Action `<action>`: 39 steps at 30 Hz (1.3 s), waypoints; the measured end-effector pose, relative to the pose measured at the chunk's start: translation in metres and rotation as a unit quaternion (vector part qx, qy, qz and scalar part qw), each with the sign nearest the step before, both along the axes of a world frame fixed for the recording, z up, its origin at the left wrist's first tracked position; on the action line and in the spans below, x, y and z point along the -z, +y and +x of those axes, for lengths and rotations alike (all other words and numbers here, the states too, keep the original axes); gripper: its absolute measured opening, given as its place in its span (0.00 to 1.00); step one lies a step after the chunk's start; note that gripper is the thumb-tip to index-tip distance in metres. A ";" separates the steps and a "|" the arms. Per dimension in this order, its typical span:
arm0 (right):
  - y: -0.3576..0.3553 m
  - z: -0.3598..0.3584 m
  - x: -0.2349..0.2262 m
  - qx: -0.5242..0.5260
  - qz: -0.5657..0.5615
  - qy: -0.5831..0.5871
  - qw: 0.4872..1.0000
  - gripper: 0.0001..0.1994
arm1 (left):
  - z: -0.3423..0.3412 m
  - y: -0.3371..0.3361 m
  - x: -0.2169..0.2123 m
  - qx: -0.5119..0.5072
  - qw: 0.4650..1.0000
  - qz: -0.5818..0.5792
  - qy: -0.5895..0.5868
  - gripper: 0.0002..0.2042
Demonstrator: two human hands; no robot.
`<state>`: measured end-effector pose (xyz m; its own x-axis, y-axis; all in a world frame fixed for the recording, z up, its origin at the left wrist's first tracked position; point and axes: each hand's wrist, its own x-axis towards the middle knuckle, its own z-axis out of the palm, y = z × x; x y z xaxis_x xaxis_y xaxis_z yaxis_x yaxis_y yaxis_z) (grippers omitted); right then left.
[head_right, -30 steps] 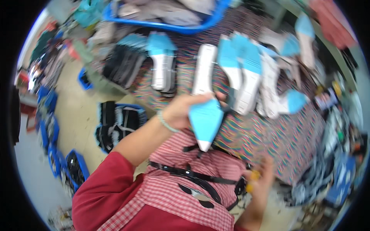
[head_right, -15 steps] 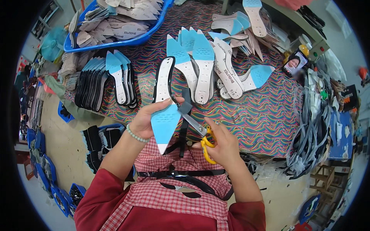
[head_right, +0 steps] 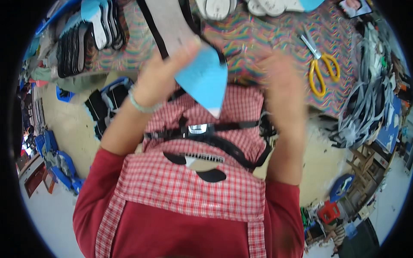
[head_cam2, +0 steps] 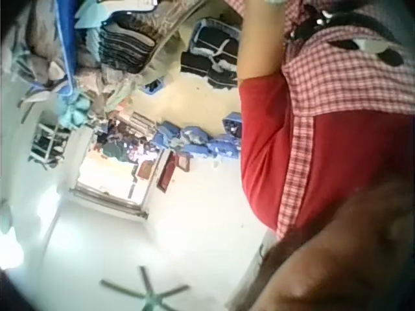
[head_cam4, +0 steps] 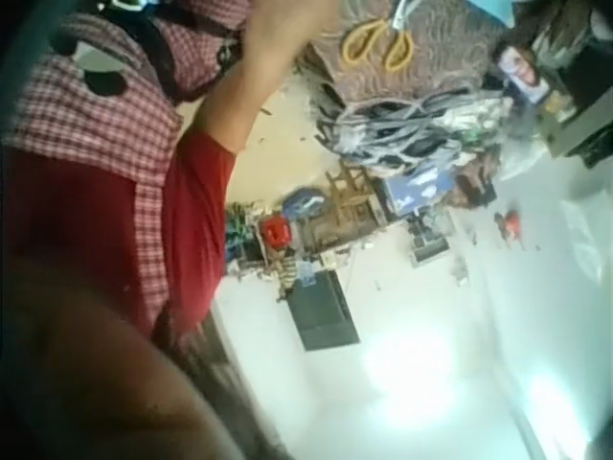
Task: The person assembles shoe insoles by wrapping a black elastic strap around the perimeter of each insole. They pick up insoles from a pile, align the strap, and secure it by hand, then place the finished items into a blue bin.
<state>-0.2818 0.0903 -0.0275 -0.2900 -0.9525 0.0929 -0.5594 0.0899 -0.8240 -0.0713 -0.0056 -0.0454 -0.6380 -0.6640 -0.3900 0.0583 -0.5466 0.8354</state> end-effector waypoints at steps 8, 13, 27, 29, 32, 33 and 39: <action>-0.023 0.039 0.016 -0.149 -0.055 0.076 0.984 0.06 | 0.022 -0.034 -0.049 -0.082 0.917 0.033 0.388 0.31; -0.012 0.079 0.047 -0.059 -0.001 -0.161 0.985 0.10 | 0.032 -0.061 -0.051 -0.063 0.910 -0.123 0.390 0.22; -0.046 0.007 0.011 -0.021 -0.026 0.083 0.996 0.11 | 0.131 -0.083 -0.116 -0.062 0.537 -0.828 -0.146 0.11; -0.042 0.012 0.021 -0.088 -0.064 0.200 0.974 0.12 | 0.131 -0.112 -0.081 0.005 0.555 -0.785 -0.275 0.11; -0.040 0.008 0.059 -0.126 -0.097 0.294 0.942 0.12 | 0.158 -0.127 -0.005 0.123 0.537 -0.724 -0.414 0.18; -0.036 0.012 0.048 -0.090 -0.048 0.216 0.971 0.12 | 0.159 -0.123 0.002 0.096 0.515 -0.725 -0.446 0.21; 0.003 0.027 -0.049 -0.258 0.004 -0.322 0.911 0.13 | 0.031 -0.063 -0.026 0.043 0.723 -0.661 -0.194 0.29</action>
